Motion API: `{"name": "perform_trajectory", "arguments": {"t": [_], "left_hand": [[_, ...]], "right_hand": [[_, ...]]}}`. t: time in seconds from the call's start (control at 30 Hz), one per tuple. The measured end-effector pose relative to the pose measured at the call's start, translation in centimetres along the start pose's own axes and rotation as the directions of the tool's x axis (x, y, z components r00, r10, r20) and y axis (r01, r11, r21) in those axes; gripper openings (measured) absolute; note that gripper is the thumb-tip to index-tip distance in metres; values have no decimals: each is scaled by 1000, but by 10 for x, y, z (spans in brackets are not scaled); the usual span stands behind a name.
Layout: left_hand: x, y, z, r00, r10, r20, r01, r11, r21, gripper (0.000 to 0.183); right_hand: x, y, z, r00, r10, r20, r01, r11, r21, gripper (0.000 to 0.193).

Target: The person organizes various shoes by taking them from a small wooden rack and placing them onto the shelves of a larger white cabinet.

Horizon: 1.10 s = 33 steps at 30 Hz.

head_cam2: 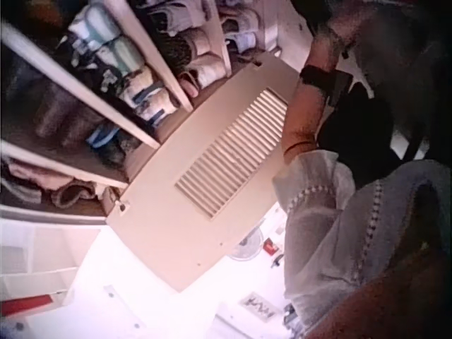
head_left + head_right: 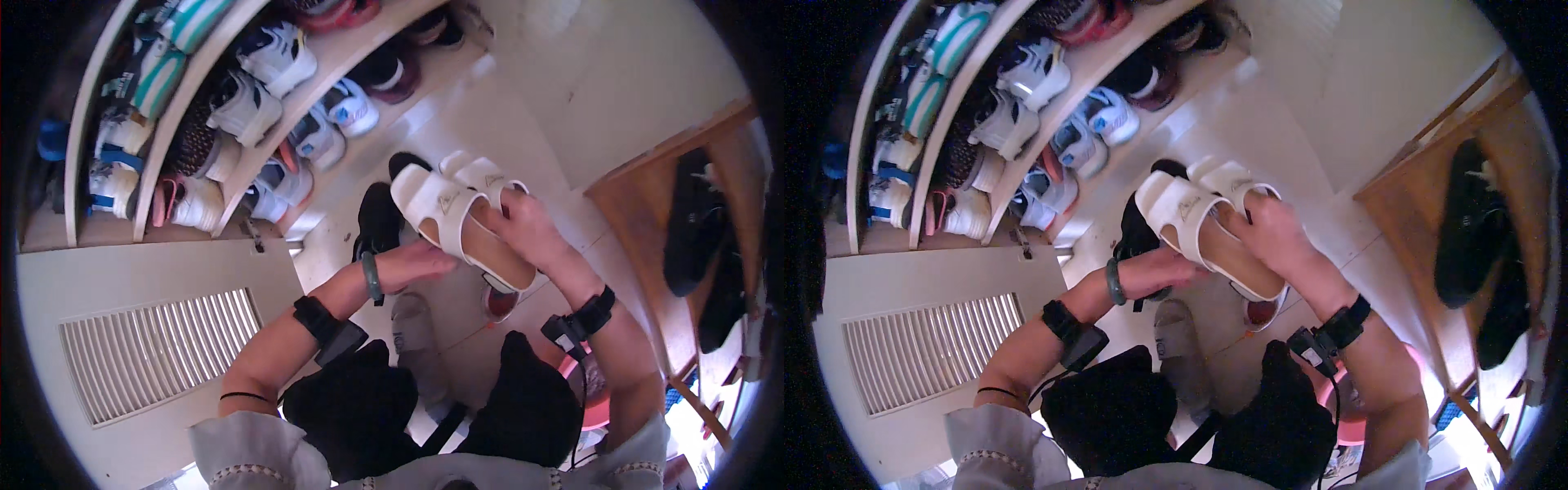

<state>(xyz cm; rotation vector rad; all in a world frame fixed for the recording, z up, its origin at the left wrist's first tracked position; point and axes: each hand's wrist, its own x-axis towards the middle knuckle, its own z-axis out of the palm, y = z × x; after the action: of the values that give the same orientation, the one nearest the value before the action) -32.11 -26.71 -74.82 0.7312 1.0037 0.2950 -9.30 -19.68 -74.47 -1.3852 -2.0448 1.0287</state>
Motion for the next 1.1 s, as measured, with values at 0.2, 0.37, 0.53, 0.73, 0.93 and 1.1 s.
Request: {"name": "perform_trajectory", "arguments": {"t": [0.2, 0.37, 0.53, 0.73, 0.93, 1.1], "left_hand": [[21, -29, 0, 948, 313, -63, -312, 867, -388, 55], [17, -40, -11, 925, 359, -126, -369, 765, -528, 58], [15, -43, -31, 929, 335, -161, -361, 710, -605, 55], [12, -49, -35, 910, 249, -333, -384, 808, -446, 44], [4, -53, -28, 899, 259, -354, -372, 878, -301, 43], [-5, -57, -16, 842, 357, -404, -484, 832, -273, 41]], "right_hand": [[19, -1, 43, 999, 14, 40, -16, 998, 65, 40], [15, -9, 56, 993, 78, 83, -96, 964, 248, 36], [9, -9, 50, 996, 79, 49, -92, 904, 419, 30], [-5, -7, 46, 985, 169, -27, -113, 761, 639, 31], [3, -27, 45, 968, 241, -74, -136, 746, 652, 33], [3, -23, 63, 957, 257, -130, -127, 781, 612, 33]]}}
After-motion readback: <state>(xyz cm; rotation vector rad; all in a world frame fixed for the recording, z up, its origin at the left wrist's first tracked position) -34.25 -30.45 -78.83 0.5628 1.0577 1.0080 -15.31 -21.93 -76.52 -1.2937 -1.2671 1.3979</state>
